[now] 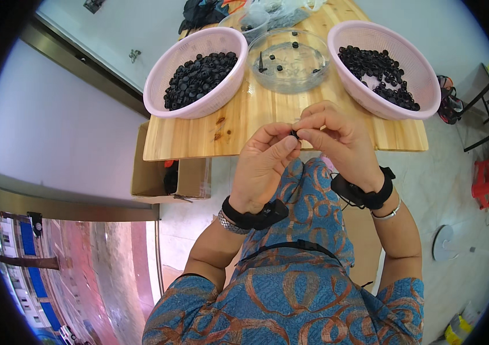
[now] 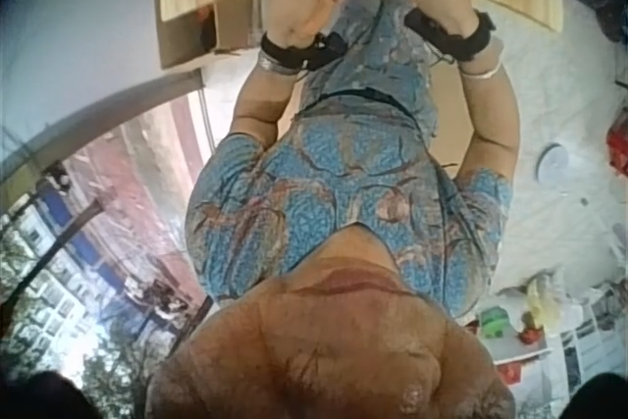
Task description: Sorting and inspecting small black plastic shoe components from baskets into a central bin.
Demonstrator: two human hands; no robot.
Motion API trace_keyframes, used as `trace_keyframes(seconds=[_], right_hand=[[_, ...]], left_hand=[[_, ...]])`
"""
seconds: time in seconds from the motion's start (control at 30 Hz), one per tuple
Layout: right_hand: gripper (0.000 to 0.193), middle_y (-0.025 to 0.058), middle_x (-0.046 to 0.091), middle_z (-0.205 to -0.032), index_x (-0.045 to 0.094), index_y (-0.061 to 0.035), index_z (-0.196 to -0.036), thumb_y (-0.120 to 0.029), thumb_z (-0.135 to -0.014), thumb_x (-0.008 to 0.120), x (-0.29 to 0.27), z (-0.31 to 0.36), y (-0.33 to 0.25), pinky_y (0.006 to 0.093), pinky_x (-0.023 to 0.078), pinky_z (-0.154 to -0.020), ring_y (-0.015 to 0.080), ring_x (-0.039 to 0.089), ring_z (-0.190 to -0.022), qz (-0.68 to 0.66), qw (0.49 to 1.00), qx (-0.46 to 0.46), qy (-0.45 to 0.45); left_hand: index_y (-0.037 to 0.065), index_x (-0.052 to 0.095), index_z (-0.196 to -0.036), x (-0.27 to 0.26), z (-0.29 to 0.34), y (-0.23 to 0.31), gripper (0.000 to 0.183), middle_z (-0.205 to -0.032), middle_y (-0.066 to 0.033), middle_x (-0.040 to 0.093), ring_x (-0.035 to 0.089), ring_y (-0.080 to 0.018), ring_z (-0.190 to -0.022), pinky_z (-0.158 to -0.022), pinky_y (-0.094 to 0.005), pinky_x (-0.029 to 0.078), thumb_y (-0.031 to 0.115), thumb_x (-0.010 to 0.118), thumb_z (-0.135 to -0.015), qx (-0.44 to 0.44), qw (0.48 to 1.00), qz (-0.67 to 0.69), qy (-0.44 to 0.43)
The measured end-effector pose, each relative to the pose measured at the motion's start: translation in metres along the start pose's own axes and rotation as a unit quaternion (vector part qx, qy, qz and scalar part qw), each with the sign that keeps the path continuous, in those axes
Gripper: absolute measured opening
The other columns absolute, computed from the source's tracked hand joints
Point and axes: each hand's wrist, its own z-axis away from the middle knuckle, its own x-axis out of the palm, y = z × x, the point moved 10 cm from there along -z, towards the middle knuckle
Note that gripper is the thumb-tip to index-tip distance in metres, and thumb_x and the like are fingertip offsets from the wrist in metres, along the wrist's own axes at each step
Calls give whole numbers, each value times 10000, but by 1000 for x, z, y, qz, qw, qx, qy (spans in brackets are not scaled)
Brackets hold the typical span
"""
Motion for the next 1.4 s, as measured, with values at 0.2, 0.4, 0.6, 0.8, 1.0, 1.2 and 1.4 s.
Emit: trace_keyframes(seconds=[0.2,0.4,0.6,0.8,1.0,1.2,1.4], right_hand=[[116,66,551,-875,619,-20,-912,-39,-803,586,4,13,-39,251,456,-609,142,562,-727,246,953,-176,3],[188,49,566,-855,601,-33,-1009,-59,-826,565,-26,15,-26,244,453,-611,126,558,-734,71,996,-17,59],[174,79,605,-802,592,8,-951,-95,-816,554,-106,-4,-84,262,447,-663,169,585,-751,395,906,-117,93],[182,121,595,-700,606,5,-759,-155,-679,639,-187,-55,-25,339,441,-612,247,568,-669,628,769,71,-95],[173,147,621,-689,641,-13,-713,-173,-648,656,-198,-77,29,367,456,-585,274,604,-660,679,697,160,-169],[233,129,627,-611,666,-18,-720,-248,-686,652,-201,-93,60,374,500,-661,274,636,-683,772,571,209,-185],[148,120,636,-624,673,-21,-716,-153,-648,684,-196,-93,72,360,506,-642,264,640,-681,750,576,254,-203]], left_hand=[[15,534,-1023,2,1,-1,183,-953,-78,592,585,-127,-839,-754,-233,498,-7,552,-842,22,998,-60,1],[8,527,-1062,14,-1,-11,195,-997,-90,586,581,-114,-848,-773,-226,495,21,526,-868,-43,999,24,-7],[6,474,-1157,8,-2,-14,267,-1007,-108,564,555,-127,-866,-755,-220,499,71,485,-898,-53,998,10,16],[7,484,-1128,7,0,-33,247,-1002,-109,559,551,-140,-857,-745,-229,498,69,498,-890,-90,996,6,29],[16,532,-1090,9,5,-51,212,-999,-99,591,579,-123,-845,-756,-224,490,56,512,-883,-122,993,-1,5],[18,544,-1075,8,7,-51,199,-1000,-107,594,579,-127,-835,-751,-224,490,61,515,-883,-128,992,12,3],[34,536,-1078,-1,7,-46,207,-984,-84,581,561,-128,-854,-719,-224,499,63,523,-875,-122,992,6,26]])
